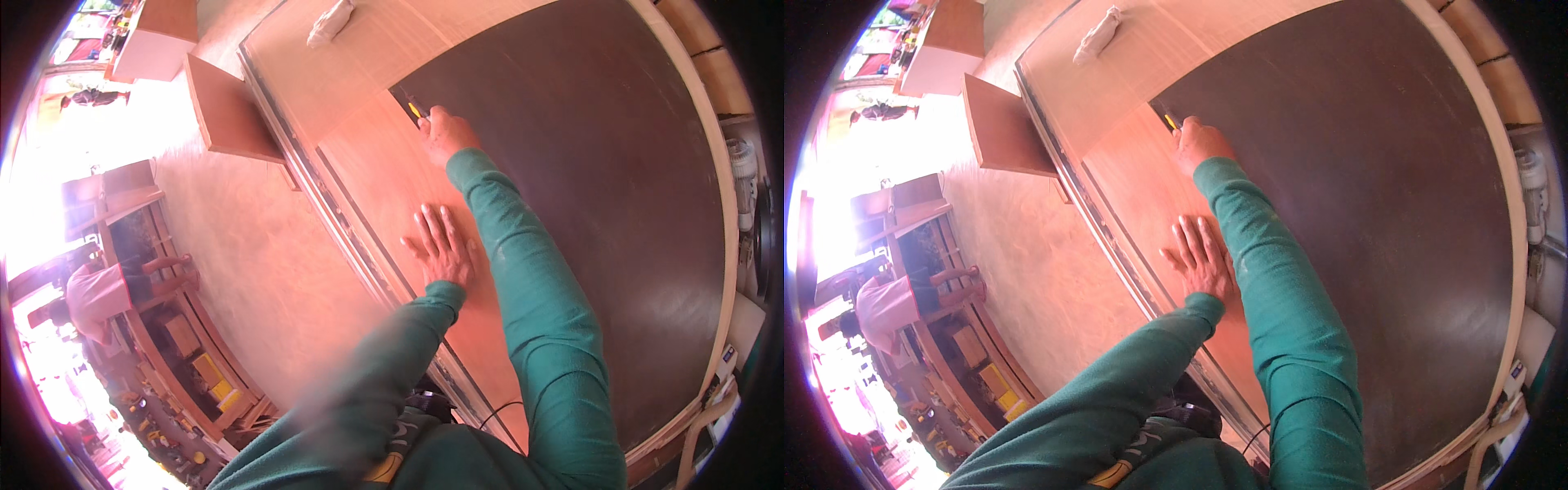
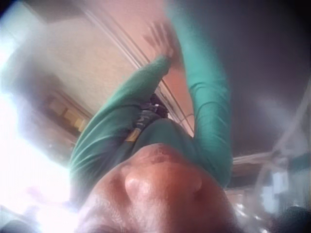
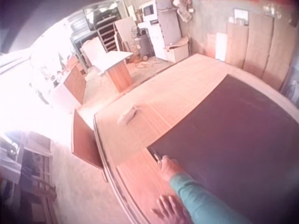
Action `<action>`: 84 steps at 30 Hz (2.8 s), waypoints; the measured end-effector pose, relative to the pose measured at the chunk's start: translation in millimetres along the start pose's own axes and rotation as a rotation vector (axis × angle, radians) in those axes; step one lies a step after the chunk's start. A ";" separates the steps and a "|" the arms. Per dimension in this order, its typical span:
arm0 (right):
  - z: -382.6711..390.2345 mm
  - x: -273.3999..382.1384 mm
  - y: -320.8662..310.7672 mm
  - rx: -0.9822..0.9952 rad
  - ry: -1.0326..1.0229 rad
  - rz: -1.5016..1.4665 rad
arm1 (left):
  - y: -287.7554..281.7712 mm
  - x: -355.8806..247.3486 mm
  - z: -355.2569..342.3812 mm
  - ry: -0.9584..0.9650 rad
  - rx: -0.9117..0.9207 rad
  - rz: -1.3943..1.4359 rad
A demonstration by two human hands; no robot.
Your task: The person uses a utility knife to cut a strip of wood veneer along a straight edge on a large workbench. They repeatedly score the veneer, lift the cut strip, and remove it while a coworker assists by holding the material.
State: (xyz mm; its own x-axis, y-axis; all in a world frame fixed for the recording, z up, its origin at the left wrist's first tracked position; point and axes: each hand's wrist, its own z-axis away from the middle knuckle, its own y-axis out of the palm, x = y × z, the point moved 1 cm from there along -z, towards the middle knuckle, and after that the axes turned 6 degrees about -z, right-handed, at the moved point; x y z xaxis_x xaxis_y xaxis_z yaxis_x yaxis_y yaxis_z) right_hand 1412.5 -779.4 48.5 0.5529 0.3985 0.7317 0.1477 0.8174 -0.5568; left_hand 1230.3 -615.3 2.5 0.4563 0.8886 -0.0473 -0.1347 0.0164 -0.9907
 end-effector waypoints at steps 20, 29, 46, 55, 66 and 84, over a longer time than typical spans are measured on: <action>-44.0 44.3 13.9 0.134 0.070 0.219 | -6.2 1.6 -0.9 0.011 0.102 -0.038; -6.6 46.4 -10.9 0.334 0.228 0.325 | 3.4 1.9 2.4 0.008 0.041 -0.023; 284.2 -95.0 -66.5 0.292 0.457 0.443 | 15.4 1.6 -2.9 0.015 -0.130 0.089; 299.1 -111.0 -61.4 0.299 0.325 0.447 | -16.2 -63.5 160.3 0.006 -0.048 0.282; 297.2 -139.2 -58.0 0.322 0.309 0.396 | 56.5 -131.5 306.0 0.051 0.001 0.213; 514.9 -276.2 -95.4 0.299 0.293 0.383 | 53.9 -133.6 307.4 0.032 -0.052 0.130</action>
State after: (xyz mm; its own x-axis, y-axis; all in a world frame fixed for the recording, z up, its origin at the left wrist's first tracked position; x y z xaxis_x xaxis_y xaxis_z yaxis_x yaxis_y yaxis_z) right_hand 823.4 -753.4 101.9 0.7322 0.5926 0.3356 -0.3236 0.7364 -0.5942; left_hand 891.7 -592.2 -5.4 0.4655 0.8668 -0.1789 -0.1488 -0.1225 -0.9812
